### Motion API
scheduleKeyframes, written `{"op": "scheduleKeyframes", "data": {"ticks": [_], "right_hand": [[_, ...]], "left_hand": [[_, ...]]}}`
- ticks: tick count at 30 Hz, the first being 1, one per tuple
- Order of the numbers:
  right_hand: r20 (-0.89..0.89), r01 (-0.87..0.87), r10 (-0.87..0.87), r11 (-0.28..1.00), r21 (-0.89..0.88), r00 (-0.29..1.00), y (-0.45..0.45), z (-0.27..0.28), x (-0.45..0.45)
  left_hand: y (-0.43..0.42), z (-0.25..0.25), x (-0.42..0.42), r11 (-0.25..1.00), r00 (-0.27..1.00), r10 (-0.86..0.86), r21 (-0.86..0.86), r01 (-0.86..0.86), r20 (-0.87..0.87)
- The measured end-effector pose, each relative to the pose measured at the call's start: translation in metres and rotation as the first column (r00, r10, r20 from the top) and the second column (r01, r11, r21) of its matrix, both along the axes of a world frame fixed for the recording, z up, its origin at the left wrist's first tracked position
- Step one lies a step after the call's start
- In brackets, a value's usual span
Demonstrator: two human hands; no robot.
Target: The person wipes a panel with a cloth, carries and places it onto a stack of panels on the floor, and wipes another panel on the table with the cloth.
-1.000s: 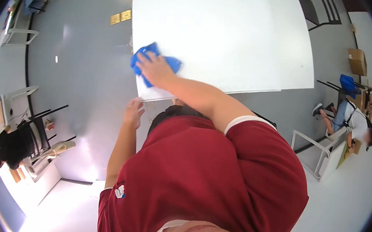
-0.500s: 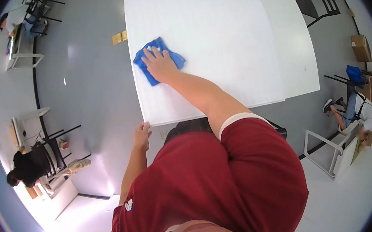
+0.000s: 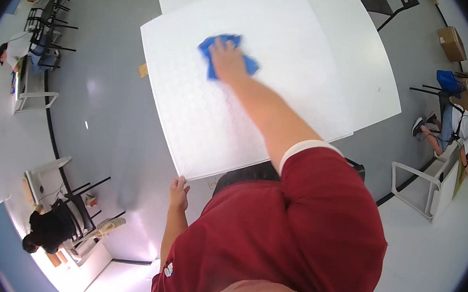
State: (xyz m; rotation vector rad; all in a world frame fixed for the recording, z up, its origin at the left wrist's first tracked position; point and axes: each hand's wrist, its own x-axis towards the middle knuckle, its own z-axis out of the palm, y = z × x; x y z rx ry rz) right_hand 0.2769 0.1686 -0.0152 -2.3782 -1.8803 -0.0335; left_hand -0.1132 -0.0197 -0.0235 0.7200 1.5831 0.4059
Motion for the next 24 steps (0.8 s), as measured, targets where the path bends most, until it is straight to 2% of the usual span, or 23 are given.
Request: {"op": "scheduleKeyframes", "data": {"ticks": [3,5,6,7,10,13,16,17,20,24], "right_hand": [[0.072,0.216,-0.214,0.976,-0.018,0.974,-0.015,-0.001,0.083],[0.090,0.331,-0.335,0.942,0.059,0.938,-0.034,-0.006,0.131],[0.016,0.397,-0.400,0.912,0.103,0.916,-0.047,-0.001,0.145],[-0.035,0.456,-0.454,0.889,0.044,0.890,-0.064,0.012,0.152],[0.115,0.374,-0.382,0.923,0.091,0.917,-0.080,-0.010,0.163],[0.146,0.337,-0.362,0.926,0.171,0.921,-0.076,-0.022,0.170],[0.072,0.257,-0.262,0.963,0.082,0.962,-0.085,-0.006,0.187],[0.097,0.214,-0.218,0.976,0.047,0.971,-0.091,0.004,0.196],[0.062,0.311,-0.332,0.923,0.226,0.941,-0.130,-0.022,0.234],[0.112,0.331,-0.360,0.919,0.212,0.926,-0.148,-0.025,0.231]], "left_hand": [[-0.003,-0.003,0.003,0.998,0.998,0.060,-0.005,-0.060,0.037],[-0.005,-0.008,0.001,0.997,0.997,0.071,-0.002,-0.071,0.043],[-0.006,-0.009,0.000,0.997,0.996,0.078,0.000,-0.078,0.042],[-0.006,-0.006,0.002,0.996,0.995,0.091,0.004,-0.091,0.049],[-0.006,-0.010,-0.001,0.995,0.989,0.105,-0.013,-0.104,0.109],[-0.008,-0.013,-0.004,0.997,0.995,0.076,0.005,-0.077,0.066],[-0.007,-0.009,0.002,0.998,0.998,0.063,0.017,-0.063,0.027],[-0.007,-0.010,0.001,0.998,0.998,0.055,0.022,-0.056,0.022],[-0.010,-0.013,-0.001,0.998,0.999,0.046,0.047,-0.047,0.023],[-0.010,-0.013,0.002,0.998,0.998,0.048,0.043,-0.047,-0.030]]}}
